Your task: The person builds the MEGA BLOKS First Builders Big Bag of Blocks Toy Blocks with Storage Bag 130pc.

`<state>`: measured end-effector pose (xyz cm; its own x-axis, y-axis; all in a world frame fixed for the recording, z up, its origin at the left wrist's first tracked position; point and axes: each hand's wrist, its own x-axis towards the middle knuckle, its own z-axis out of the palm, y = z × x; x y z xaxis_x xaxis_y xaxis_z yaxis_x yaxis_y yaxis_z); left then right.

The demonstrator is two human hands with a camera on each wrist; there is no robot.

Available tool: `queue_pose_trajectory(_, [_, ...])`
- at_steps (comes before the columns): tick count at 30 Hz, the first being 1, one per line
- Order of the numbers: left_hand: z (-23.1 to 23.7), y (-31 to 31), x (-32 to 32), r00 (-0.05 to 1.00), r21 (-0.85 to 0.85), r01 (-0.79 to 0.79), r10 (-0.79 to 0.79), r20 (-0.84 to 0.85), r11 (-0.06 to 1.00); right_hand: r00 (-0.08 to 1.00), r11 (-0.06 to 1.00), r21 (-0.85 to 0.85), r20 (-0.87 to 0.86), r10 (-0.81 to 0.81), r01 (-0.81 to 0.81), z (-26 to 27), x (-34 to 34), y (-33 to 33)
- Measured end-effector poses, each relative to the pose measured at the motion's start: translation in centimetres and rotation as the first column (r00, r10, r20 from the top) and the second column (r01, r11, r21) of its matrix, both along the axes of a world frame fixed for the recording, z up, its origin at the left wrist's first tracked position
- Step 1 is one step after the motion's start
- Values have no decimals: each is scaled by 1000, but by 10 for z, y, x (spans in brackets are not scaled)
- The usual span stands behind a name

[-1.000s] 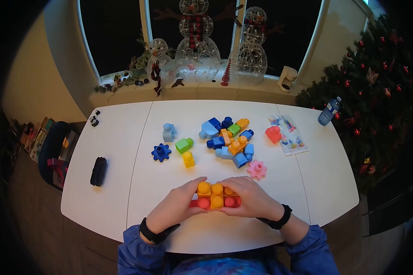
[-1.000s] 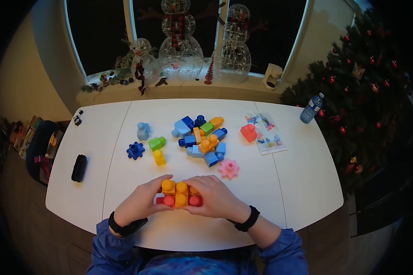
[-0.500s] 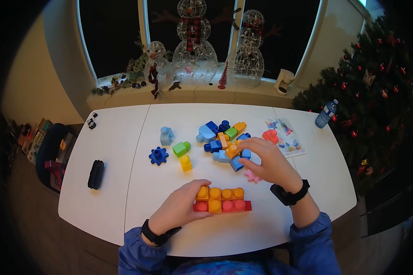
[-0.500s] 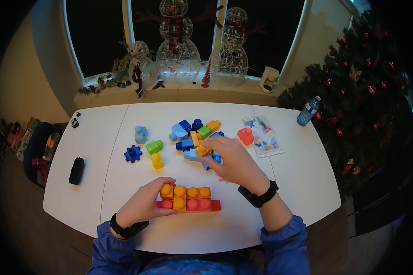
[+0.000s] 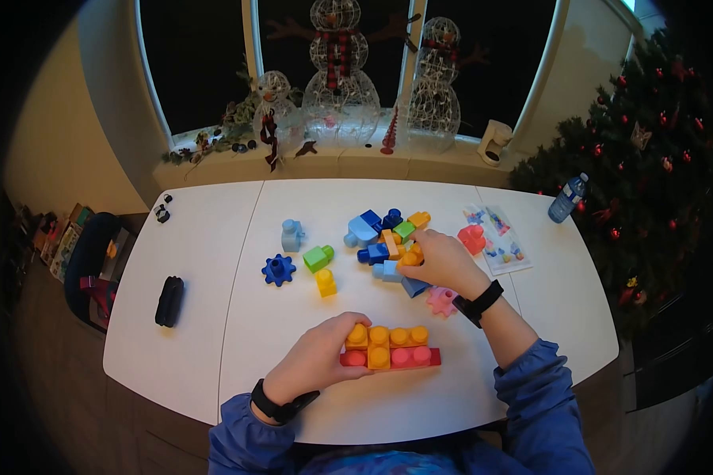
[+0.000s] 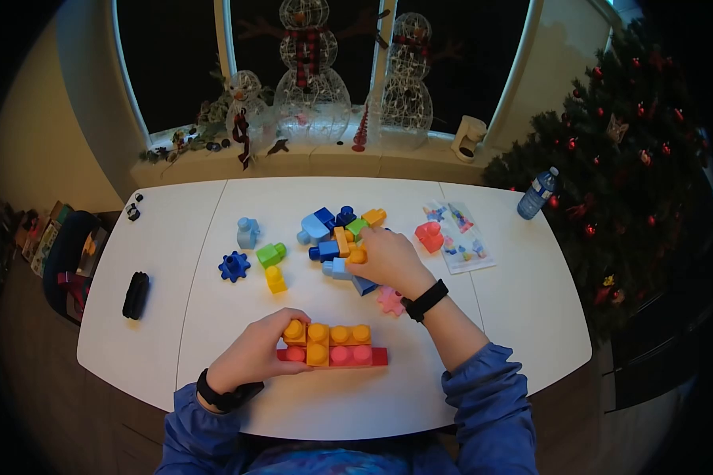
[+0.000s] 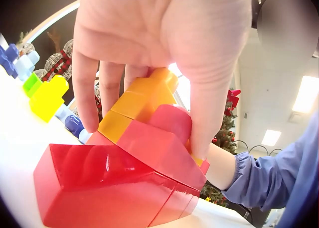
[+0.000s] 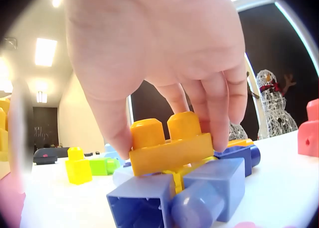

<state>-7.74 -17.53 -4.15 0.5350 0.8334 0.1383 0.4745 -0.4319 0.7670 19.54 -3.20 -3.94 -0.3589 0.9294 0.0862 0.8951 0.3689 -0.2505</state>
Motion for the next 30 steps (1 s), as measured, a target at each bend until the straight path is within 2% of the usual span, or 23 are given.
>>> queue_pose_trajectory(1, [0, 0, 0, 1000, -2, 2, -2, -2, 1000, 1000, 1000, 21, -17, 18, -18, 1, 3, -3])
queue_pose_trajectory(4, [-1, 1, 0, 1000, -4, 8, -8, 4, 1000, 934, 979, 50, -294, 203, -197, 16, 13, -28])
queue_pose_trajectory(7, [-3, 2, -1, 1000, 15, 15, -16, 13, 1000, 844, 918, -96, -439, 307, -384, 34, 14, -63])
queue_pose_trajectory(8, [-4, 2, -1, 1000, 17, 17, -17, 16, 1000, 864, 902, -233, -445, 234, -364, 49, 11, -79])
queue_pose_trajectory(11, [-5, 3, -1, 1000, 22, 18, -18, 16, 1000, 792, 851, -154, -476, 382, -502, 33, 15, -103])
queue_pose_trajectory(15, [-5, 4, -1, 1000, 19, 11, -11, 5, 1000, 820, 853, -251, -489, 297, -458, 31, 6, -122])
queue_pose_trajectory(19, [-5, 5, -1, 1000, 12, 9, -9, -1, 1000, 824, 871, -139, -421, 380, -472, 12, 2, -124])
queue_pose_trajectory(30, [-10, 1, 1, 999, 1, -11, 11, 49, 1000, 846, 877, -117, -349, 403, -466, 12, 1, -126])
